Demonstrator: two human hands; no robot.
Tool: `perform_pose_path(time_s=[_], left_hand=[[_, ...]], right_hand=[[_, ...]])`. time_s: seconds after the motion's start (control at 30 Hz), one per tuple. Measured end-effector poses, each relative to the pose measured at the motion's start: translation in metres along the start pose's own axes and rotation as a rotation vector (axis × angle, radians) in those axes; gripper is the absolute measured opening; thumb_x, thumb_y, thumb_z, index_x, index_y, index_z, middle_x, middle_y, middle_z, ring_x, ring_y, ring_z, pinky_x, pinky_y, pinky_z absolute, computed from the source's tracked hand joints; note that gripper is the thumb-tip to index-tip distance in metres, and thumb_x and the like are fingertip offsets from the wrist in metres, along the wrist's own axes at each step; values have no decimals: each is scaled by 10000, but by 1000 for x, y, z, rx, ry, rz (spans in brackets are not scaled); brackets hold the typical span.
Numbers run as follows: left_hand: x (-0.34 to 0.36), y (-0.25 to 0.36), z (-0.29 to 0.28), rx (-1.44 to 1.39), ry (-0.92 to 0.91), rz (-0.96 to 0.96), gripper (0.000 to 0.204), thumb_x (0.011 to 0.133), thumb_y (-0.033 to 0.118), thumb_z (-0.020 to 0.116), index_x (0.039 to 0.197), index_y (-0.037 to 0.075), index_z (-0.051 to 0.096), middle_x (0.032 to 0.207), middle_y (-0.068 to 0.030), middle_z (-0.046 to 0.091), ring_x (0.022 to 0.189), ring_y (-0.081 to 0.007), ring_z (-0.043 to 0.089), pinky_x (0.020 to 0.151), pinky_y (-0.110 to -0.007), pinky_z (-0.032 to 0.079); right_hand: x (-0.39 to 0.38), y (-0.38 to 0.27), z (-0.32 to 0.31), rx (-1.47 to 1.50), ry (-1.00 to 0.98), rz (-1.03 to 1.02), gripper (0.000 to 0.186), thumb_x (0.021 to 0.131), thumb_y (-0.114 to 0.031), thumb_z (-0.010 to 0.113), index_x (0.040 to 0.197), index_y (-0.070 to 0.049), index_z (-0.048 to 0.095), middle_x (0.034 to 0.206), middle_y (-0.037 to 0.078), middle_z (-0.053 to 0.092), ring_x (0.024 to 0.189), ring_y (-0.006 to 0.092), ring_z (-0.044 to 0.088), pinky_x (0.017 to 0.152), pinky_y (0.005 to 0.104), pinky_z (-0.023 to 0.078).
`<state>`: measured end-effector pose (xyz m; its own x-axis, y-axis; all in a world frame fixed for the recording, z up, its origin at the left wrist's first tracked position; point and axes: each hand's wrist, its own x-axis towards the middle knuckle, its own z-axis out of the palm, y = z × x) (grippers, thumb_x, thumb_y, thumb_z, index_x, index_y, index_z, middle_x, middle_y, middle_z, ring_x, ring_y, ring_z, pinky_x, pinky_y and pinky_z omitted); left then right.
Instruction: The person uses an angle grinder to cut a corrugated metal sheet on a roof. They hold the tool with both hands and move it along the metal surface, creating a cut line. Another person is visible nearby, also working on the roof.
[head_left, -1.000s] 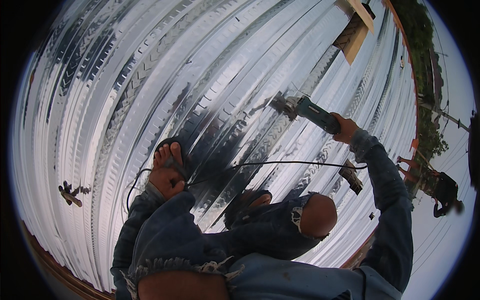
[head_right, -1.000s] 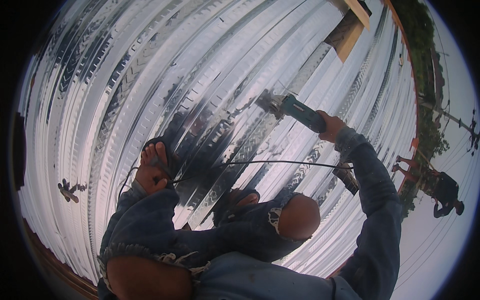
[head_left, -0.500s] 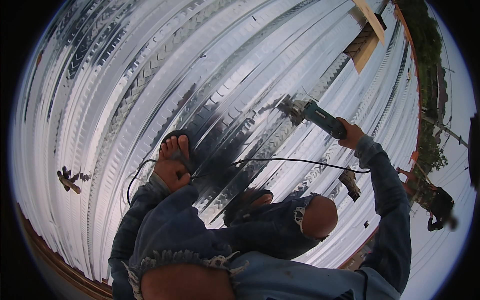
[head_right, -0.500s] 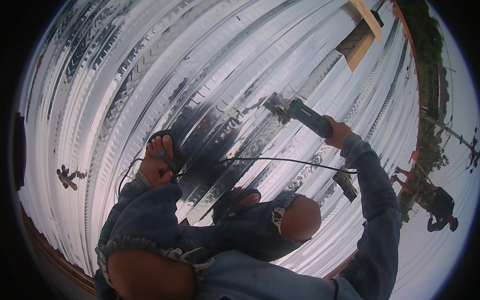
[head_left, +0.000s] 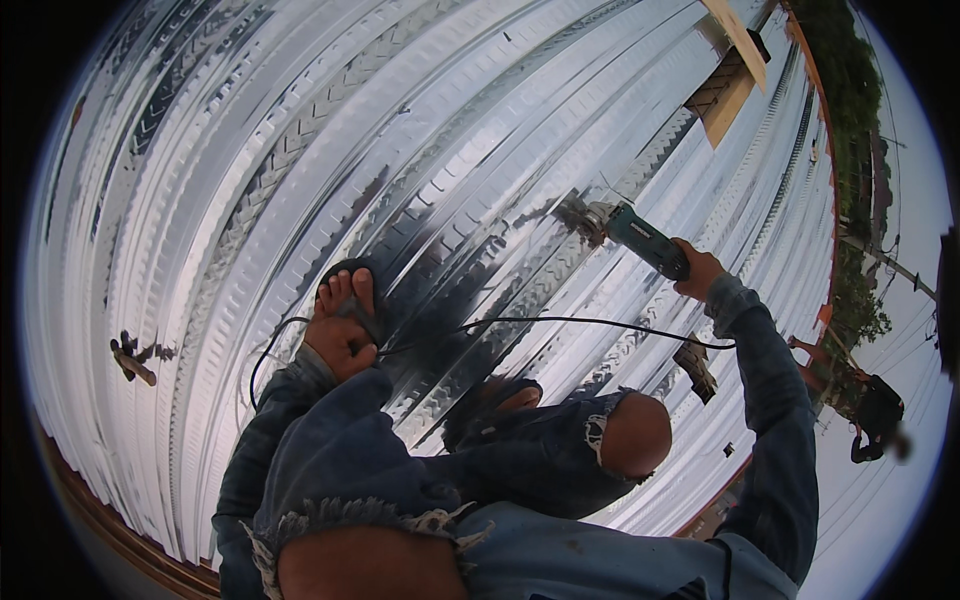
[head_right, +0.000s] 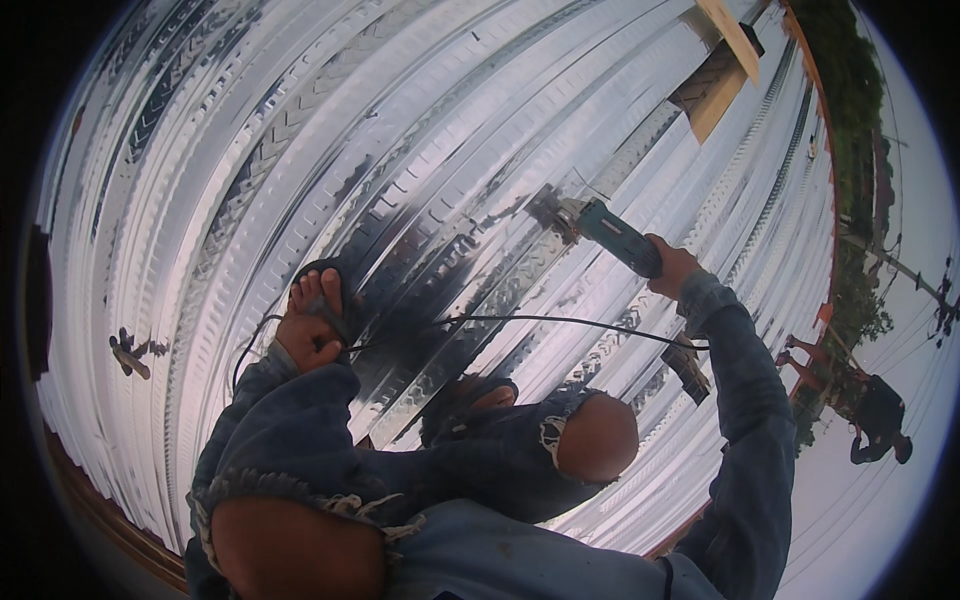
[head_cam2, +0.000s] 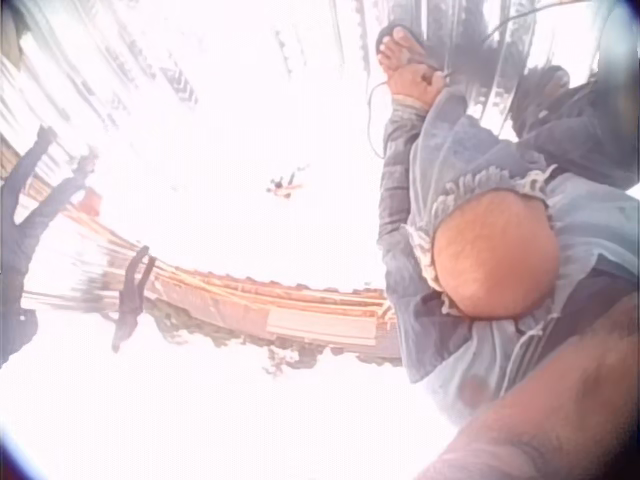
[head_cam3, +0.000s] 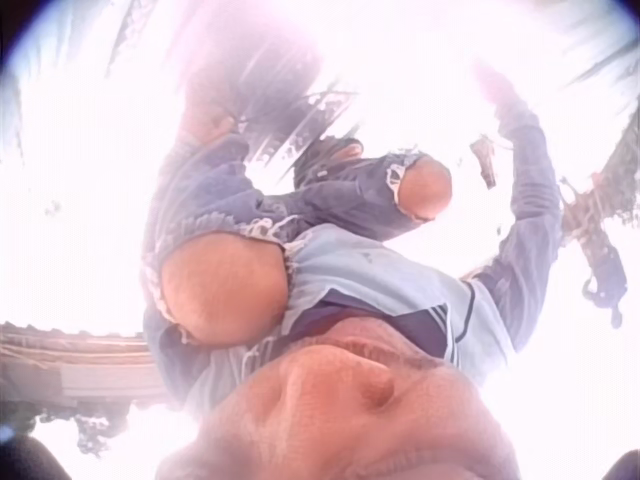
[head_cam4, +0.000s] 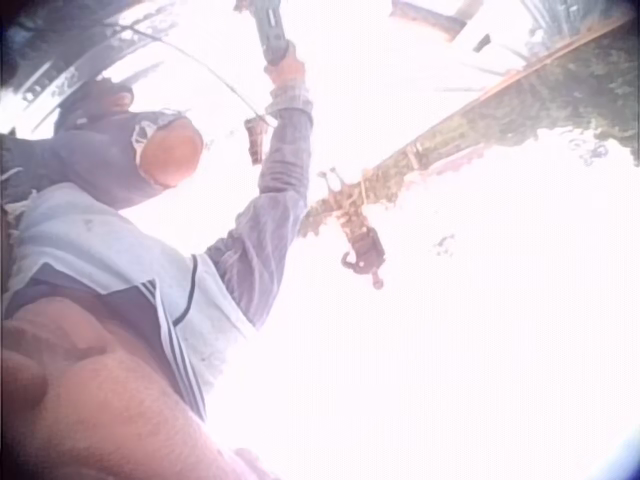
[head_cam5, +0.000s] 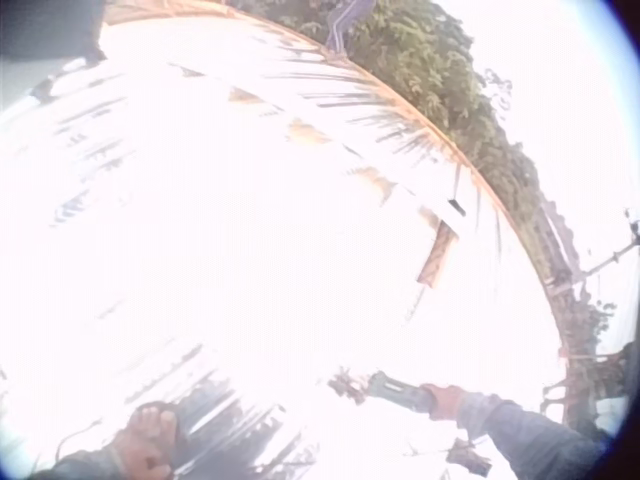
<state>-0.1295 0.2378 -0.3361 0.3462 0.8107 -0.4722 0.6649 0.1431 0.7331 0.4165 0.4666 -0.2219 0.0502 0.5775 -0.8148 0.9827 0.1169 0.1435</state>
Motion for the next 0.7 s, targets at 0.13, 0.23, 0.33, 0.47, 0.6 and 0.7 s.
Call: perform_pose_path(time_s=[0.13, 0.23, 0.33, 0.47, 0.6, 0.7], left_hand=[[2, 4, -4, -75, -120, -112, 211, 616, 293, 646, 703, 113, 712, 1082, -207, 622, 1272, -414, 368, 1073, -545, 191], [4, 3, -4, -106, -173, -171, 224, 617, 300, 641, 697, 102, 711, 1119, -228, 609, 1311, -416, 331, 1078, -539, 184], [2, 2, 1, -47, -10, -57, 247, 620, 312, 643, 707, 91, 713, 1215, -274, 538, 1337, -432, 277, 1093, -529, 158], [0, -2, 7, 25, 110, 26, 233, 628, 303, 647, 720, 100, 714, 1170, -258, 553, 1337, -424, 280, 1098, -530, 145], [0, -4, 4, 3, 29, -5, 250, 632, 309, 642, 724, 88, 712, 1211, -267, 510, 1349, -429, 248, 1102, -530, 139], [1, 1, 1, 13, 44, 18, 277, 631, 330, 634, 705, 73, 708, 1206, -275, 534, 1296, -422, 336, 1090, -519, 186]], right_hand=[[1, 4, 3, -15, 5, -12, 896, 636, -184, 757, 1399, -216, 289, 958, 227, 640, 922, 392, 626, 831, 449, 505], [4, 6, 6, -17, 12, -27, 899, 636, -185, 755, 1400, -209, 281, 924, 227, 646, 897, 393, 631, 817, 451, 509], [6, 6, 7, -14, 41, -66, 891, 638, -180, 746, 1398, -202, 282, 891, 224, 651, 874, 393, 636, 804, 452, 514], [6, 3, 7, -33, 42, -41, 878, 641, -178, 735, 1394, -202, 286, 900, 228, 649, 881, 392, 634, 805, 448, 513], [6, 0, 5, -35, 25, -12, 876, 641, -185, 738, 1393, -203, 290, 933, 231, 644, 901, 393, 628, 819, 444, 510], [7, -1, 5, -59, 30, -26, 877, 639, -190, 741, 1394, -202, 293, 949, 230, 642, 910, 397, 625, 829, 443, 508]])
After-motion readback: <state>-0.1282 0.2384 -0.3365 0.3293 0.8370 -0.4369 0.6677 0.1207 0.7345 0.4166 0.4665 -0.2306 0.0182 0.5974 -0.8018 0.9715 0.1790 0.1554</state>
